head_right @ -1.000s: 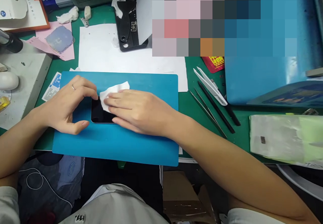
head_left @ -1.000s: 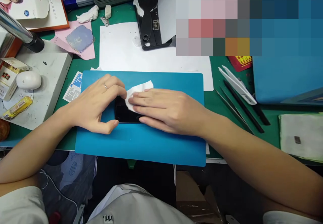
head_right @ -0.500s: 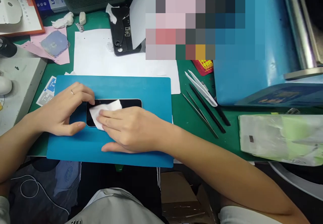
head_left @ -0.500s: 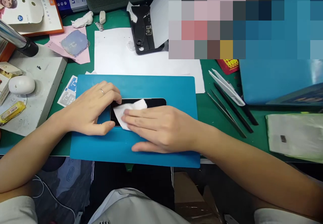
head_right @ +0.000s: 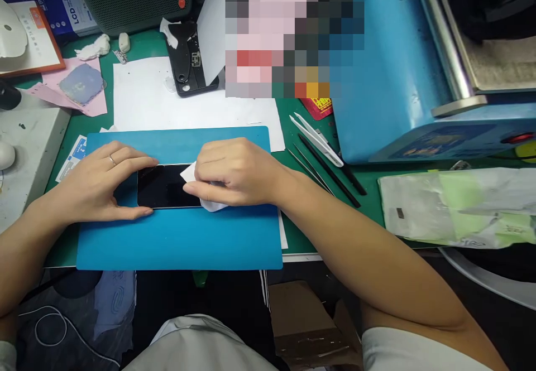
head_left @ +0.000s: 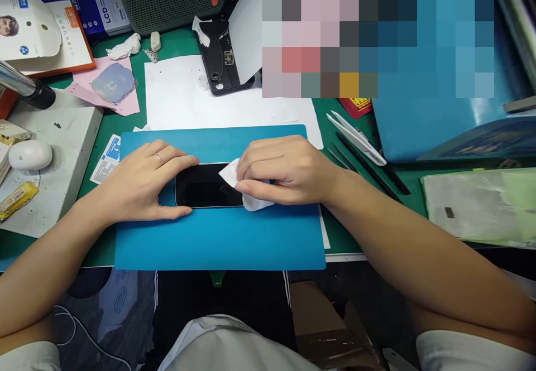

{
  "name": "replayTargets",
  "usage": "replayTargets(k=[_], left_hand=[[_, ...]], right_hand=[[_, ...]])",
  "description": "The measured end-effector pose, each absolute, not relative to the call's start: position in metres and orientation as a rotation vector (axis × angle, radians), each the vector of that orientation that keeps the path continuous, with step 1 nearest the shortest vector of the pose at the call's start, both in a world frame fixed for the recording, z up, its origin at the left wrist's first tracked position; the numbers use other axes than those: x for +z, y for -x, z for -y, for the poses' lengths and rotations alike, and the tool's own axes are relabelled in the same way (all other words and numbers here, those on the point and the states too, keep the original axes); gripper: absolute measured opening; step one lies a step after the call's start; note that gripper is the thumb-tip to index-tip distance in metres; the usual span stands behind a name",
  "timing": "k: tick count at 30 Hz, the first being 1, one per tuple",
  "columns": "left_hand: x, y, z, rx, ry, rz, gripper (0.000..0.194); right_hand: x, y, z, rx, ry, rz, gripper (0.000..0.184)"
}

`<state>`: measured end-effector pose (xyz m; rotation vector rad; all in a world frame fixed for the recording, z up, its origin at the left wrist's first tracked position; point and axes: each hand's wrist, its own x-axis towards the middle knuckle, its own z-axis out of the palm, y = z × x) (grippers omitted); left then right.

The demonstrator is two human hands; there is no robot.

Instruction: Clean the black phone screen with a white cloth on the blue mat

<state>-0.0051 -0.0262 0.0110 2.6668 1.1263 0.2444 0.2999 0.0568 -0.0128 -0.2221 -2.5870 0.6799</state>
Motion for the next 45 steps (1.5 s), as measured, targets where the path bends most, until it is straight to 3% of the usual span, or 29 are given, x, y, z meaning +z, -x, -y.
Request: replayTargets(k=[4,7,12,15,23,31,39,45], left_hand=[[0.013,0.006,0.024,0.243,-2.601,-1.197,0.064],[0.014,0.006,0.023,0.217,-2.546,-1.24,0.065],[0.014,0.01,0.023,0.208,-2.541,-1.293,0.08],[0.013,0.013,0.022,0.251,-2.572,-1.336,0.086],[0.01,0.015,0.023,0.245,-2.483,-1.494,0.048],[0.005,0.008,0.029,0.121,-2.56,-1.643,0.04],[0.013,0.004,0.027,0.087,-2.507,-1.567,0.038],[0.01,-0.002,0.029,0.156,-2.47,-1.634,0.035]], right_hand=[[-0.017,-0.297,-0.057,0.613,0.224,2.513,0.029],[-0.019,-0.298,-0.056,0.607,0.288,2.536,0.027],[-0.011,-0.298,-0.043,0.693,0.575,2.649,0.054],[-0.002,-0.296,-0.036,0.765,0.777,2.675,0.056],[0.005,-0.296,-0.04,0.97,1.055,2.557,0.028],[-0.003,-0.299,-0.042,0.866,1.034,2.451,0.032],[0.002,-0.299,-0.049,1.081,1.042,2.442,0.034],[0.004,-0.298,-0.045,1.435,0.983,2.492,0.056]])
